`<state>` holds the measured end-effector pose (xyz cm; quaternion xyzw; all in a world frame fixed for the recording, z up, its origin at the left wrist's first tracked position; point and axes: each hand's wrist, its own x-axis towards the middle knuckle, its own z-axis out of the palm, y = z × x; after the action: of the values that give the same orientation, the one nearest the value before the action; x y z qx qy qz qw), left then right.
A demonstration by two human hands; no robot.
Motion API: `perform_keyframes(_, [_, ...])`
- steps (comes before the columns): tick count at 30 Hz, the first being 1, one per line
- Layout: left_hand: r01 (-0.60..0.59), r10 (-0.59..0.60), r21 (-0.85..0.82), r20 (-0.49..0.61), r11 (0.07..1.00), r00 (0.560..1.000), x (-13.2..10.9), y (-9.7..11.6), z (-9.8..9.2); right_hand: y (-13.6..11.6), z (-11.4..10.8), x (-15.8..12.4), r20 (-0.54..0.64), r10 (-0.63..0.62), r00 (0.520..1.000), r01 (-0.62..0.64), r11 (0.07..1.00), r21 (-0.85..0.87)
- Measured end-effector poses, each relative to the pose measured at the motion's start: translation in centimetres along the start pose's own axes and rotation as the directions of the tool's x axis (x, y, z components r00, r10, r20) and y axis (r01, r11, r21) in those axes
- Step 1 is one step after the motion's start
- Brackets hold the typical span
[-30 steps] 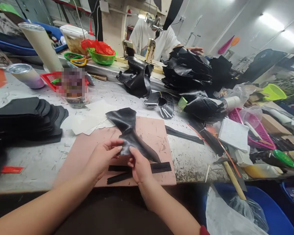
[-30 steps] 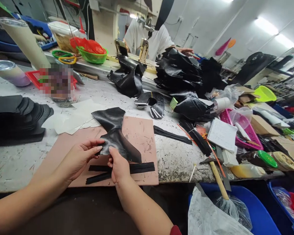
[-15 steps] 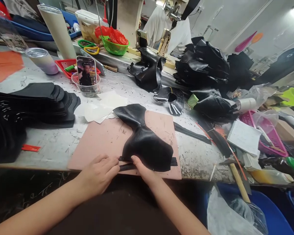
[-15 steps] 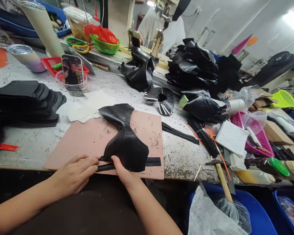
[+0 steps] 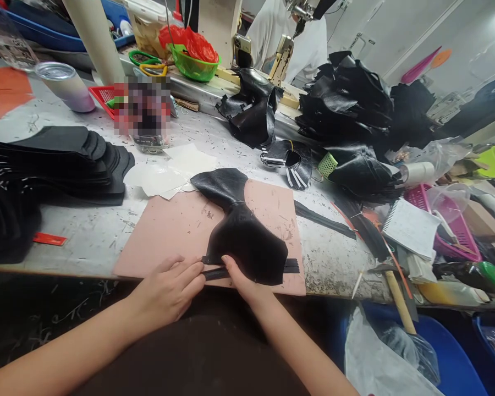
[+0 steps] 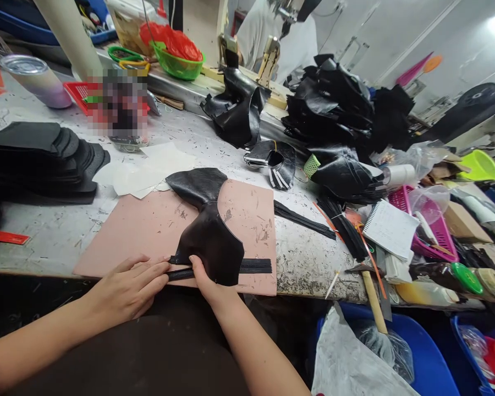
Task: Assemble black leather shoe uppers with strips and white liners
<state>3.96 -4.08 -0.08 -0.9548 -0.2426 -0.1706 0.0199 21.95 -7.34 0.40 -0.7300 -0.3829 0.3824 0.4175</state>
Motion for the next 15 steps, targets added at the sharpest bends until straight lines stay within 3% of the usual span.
perform_keyframes(6, [0.006, -0.006, 0.011, 0.009, 1.0, 1.0, -0.01, -0.04, -0.17, -0.25, 0.13, 0.13, -0.046, -0.073, 0.996, 0.073, 0.997, -0.012])
perform_keyframes(10, [0.008, -0.008, -0.01, 0.014, 1.0, 1.0, -0.09, -0.03, -0.24, -0.14, 0.16, 0.05, -0.079, -0.045, 0.996, 0.044, 0.999, -0.017])
perform_keyframes(15, [0.031, -0.029, -0.047, 0.042, 0.998, 0.999, -0.08, 0.02, -0.05, 0.07, 0.15, 0.07, -0.005, -0.073, 0.997, 0.073, 0.997, 0.029])
